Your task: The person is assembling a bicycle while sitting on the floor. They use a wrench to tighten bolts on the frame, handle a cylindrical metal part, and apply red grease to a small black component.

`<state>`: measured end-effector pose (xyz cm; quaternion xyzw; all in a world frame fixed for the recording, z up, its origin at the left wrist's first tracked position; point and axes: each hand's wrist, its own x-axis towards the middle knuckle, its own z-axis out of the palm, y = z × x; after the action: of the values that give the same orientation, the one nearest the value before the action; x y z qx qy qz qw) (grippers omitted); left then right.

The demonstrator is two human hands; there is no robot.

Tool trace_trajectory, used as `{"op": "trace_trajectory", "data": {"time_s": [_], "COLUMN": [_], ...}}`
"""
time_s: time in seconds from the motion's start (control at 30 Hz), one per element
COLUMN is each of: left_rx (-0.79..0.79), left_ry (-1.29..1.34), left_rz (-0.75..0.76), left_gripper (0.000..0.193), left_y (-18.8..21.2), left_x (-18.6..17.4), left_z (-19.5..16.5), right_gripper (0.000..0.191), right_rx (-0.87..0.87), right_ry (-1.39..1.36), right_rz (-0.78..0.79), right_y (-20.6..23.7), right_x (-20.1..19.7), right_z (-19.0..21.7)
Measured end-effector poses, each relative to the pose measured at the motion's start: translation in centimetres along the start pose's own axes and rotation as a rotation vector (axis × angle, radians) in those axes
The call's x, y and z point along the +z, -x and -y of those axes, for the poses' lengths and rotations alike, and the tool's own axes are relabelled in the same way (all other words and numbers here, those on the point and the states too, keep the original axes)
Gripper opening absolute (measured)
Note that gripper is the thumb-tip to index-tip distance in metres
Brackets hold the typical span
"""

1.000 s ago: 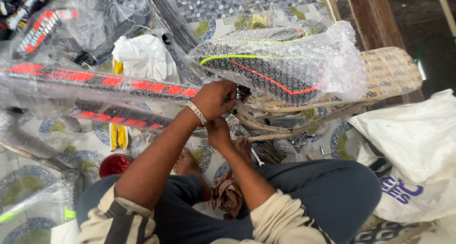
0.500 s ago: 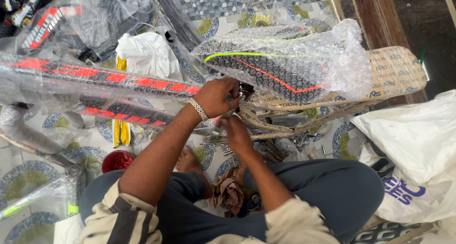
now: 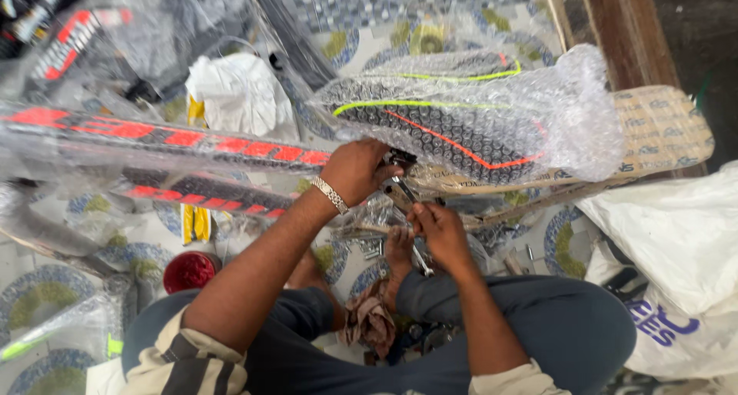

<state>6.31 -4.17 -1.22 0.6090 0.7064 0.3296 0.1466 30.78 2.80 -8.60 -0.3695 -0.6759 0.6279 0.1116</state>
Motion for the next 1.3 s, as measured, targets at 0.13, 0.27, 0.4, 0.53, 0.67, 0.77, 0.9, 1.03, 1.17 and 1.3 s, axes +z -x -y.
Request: {"op": "trace_trajectory", "data": {"time_s": [0.13, 0.27, 0.4, 0.53, 0.67, 0.77, 0.9, 1.03, 1.17, 1.3], "left_rx": [-0.030, -0.055, -0.070, -0.060, -0.034, -0.047, 0.043, -0.023, 0.027, 0.094], "left_ry": [0.000, -0.019, 0.018, 0.004, 0.046, 0.029, 0.028, 0.017, -0.002, 0.049], "left_rz": [0.006, 0.026, -0.009, 0.086, 0.094, 0.123, 0.005, 0.067, 0.030, 0.028], "left_gripper": [0.039, 0.039, 0.041, 0.042, 0.042, 0.041, 0.036, 0.035, 0.034, 0.030], "left_y": [0.3, 0.3, 0.5, 0.4, 0.7, 0.9, 0.6, 0.2, 0.5, 0.7], "left_x": [0.3, 0.0, -0.5, -0.9, -0.4, 0.2, 0.3, 0.1, 0.3, 0.2], "left_z": [-0.2, -0.6, -1.1, -1.2, -1.1, -0.7, 0.3, 1.3, 1.5, 1.2], "right_gripper": [0.040, 0.040, 0.037, 0.039, 0.041, 0.036, 0.025, 0.021, 0.026, 0.034], "right_rx": [-0.094, -0.020, -0.144, -0.177, 0.042, -0.066, -0.043, -0.125, -0.329, -0.543], "right_ry": [0.211, 0.150, 0.326, 0.399, -0.054, -0.034, -0.689, -0.866, -0.356, 0.709], "right_rz": [-0.094, -0.024, -0.182, -0.410, -0.409, -0.472, -0.243, -0.220, -0.160, 0.022], "right_y": [0.2, -0.2, 0.2, 1.1, 1.3, -0.5, -4.0, -5.1, -5.4, -6.4], "right_x": [0.0, 0.3, 1.3, 4.0, 7.6, 13.5, 23.7, 23.0, 18.1, 13.7], "right_z": [0.4, 2.0, 2.9, 0.9, -1.1, -0.5, 1.5, 2.2, 2.0, 2.3]}}
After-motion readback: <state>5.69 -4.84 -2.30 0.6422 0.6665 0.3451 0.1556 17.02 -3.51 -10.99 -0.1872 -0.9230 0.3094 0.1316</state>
